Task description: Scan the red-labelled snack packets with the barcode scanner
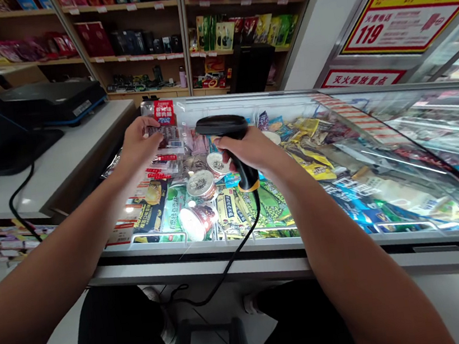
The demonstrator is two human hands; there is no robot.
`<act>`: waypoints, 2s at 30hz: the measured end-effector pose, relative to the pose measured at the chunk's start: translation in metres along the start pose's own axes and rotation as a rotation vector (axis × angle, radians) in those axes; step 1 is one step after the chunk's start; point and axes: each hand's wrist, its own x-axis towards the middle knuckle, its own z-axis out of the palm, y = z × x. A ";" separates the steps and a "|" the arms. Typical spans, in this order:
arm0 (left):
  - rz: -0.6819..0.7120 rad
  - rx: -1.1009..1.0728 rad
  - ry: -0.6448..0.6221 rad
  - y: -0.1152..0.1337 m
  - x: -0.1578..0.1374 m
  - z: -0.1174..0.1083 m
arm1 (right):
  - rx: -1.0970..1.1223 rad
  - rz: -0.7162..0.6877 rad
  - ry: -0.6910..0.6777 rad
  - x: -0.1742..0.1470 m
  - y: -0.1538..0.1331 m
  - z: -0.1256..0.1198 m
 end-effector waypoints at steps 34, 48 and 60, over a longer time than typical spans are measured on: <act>-0.432 -0.415 -0.574 0.002 -0.058 0.054 | 0.124 -0.057 0.005 0.008 0.008 -0.030; -0.254 -0.701 -0.199 0.018 -0.033 0.033 | 0.151 -0.050 -0.021 -0.009 -0.007 -0.018; -0.002 -0.421 0.044 0.017 -0.006 0.009 | -0.107 -0.126 -0.208 -0.016 -0.013 0.000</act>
